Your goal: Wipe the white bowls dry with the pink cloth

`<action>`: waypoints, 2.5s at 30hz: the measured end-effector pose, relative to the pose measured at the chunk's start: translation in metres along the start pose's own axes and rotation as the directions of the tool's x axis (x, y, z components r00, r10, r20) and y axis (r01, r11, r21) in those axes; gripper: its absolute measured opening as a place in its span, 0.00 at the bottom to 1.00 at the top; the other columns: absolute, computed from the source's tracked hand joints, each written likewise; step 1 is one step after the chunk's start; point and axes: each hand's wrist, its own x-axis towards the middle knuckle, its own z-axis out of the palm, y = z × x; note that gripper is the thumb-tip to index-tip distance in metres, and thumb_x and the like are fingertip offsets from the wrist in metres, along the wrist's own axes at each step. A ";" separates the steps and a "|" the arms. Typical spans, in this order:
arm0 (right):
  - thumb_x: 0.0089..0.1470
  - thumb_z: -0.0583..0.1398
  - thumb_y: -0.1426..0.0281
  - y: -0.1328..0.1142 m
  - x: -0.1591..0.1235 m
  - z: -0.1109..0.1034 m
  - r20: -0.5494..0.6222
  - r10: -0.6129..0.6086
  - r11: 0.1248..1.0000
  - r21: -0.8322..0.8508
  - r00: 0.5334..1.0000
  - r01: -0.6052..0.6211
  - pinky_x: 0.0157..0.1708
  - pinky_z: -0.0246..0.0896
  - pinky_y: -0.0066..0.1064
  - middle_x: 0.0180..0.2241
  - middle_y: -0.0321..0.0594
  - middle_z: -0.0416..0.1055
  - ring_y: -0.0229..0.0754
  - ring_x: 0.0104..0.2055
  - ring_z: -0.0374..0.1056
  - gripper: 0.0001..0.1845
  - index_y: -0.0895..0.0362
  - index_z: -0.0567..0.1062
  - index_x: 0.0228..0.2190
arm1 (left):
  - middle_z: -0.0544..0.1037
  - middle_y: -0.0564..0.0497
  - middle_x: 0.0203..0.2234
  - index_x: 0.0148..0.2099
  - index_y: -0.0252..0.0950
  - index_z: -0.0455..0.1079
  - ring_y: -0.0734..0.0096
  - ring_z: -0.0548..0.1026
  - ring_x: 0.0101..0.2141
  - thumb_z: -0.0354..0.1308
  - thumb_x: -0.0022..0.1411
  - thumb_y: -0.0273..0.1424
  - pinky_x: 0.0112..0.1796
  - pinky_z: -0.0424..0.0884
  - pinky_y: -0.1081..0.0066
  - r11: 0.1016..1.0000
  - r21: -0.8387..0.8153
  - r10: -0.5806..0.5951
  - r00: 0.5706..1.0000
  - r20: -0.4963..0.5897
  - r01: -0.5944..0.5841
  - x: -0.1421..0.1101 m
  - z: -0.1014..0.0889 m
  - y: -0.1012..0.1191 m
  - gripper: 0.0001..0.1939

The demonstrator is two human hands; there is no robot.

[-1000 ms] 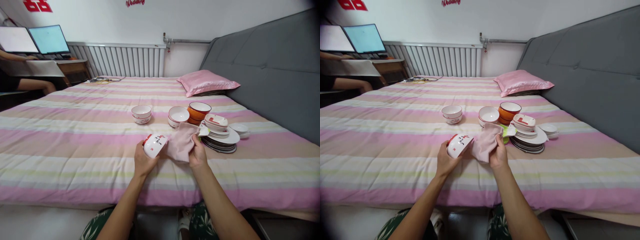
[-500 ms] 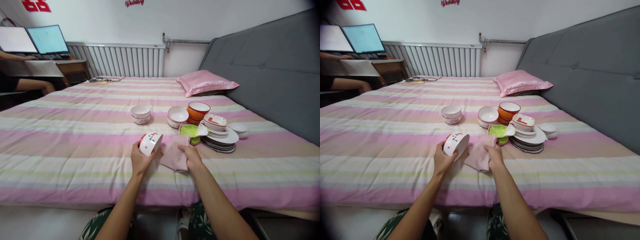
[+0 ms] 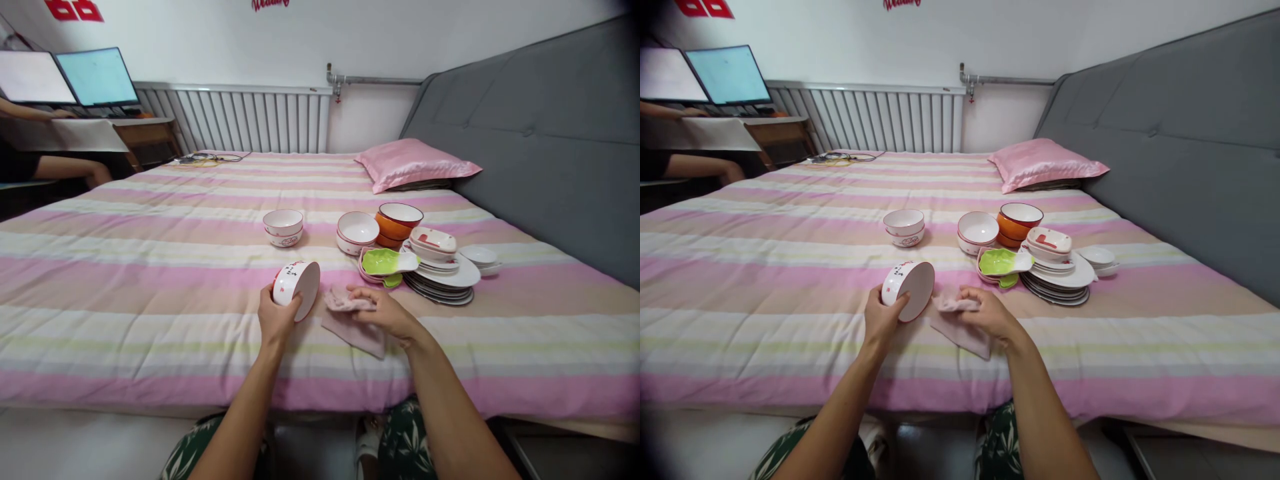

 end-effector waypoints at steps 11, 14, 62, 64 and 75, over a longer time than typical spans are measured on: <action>0.35 0.68 0.60 0.027 0.011 -0.008 -0.363 -0.160 0.786 -0.610 0.918 -0.104 0.34 0.62 0.35 0.31 0.43 0.75 0.48 0.35 0.71 0.20 0.58 0.73 0.30 | 0.74 0.44 0.41 0.47 0.36 0.65 0.59 0.74 0.40 0.65 0.44 0.37 0.37 0.72 0.62 1.000 0.013 0.006 1.000 -0.003 -0.006 -0.002 0.000 0.004 0.27; 0.33 0.69 0.60 0.028 0.010 -0.008 -0.295 -0.126 0.740 -0.664 0.947 -0.108 0.36 0.63 0.37 0.36 0.45 0.75 0.49 0.37 0.71 0.26 0.58 0.73 0.36 | 0.74 0.44 0.41 0.47 0.36 0.65 0.59 0.74 0.40 0.64 0.44 0.36 0.39 0.72 0.61 0.999 0.033 0.024 1.000 -0.006 -0.024 -0.003 -0.001 0.005 0.26; 0.60 0.53 0.64 0.018 -0.002 0.080 0.062 -0.792 0.257 -0.868 0.607 0.424 0.62 0.41 0.53 0.59 0.41 0.61 0.52 0.61 0.52 0.19 0.50 0.70 0.51 | 0.72 0.40 0.38 0.47 0.31 0.63 0.56 0.72 0.39 0.53 0.57 0.33 0.37 0.71 0.59 0.777 0.255 0.548 0.817 0.178 -0.576 -0.028 0.010 0.006 0.17; 0.60 0.53 0.64 0.018 0.000 0.078 0.025 -0.783 0.298 -0.861 0.621 0.411 0.61 0.43 0.52 0.59 0.41 0.61 0.52 0.61 0.53 0.19 0.50 0.70 0.51 | 0.72 0.40 0.39 0.49 0.31 0.61 0.55 0.72 0.40 0.54 0.55 0.32 0.40 0.71 0.58 0.773 0.241 0.561 0.809 0.176 -0.588 -0.028 0.011 0.007 0.19; 0.62 0.49 0.67 0.011 0.018 0.061 -0.081 -0.742 0.491 -0.743 0.666 0.456 0.60 0.48 0.44 0.53 0.42 0.67 0.45 0.60 0.56 0.18 0.53 0.71 0.50 | 0.70 0.39 0.45 0.53 0.32 0.58 0.52 0.70 0.45 0.64 0.42 0.33 0.46 0.69 0.54 0.735 0.197 0.607 0.759 0.235 -0.649 -0.025 0.012 0.006 0.35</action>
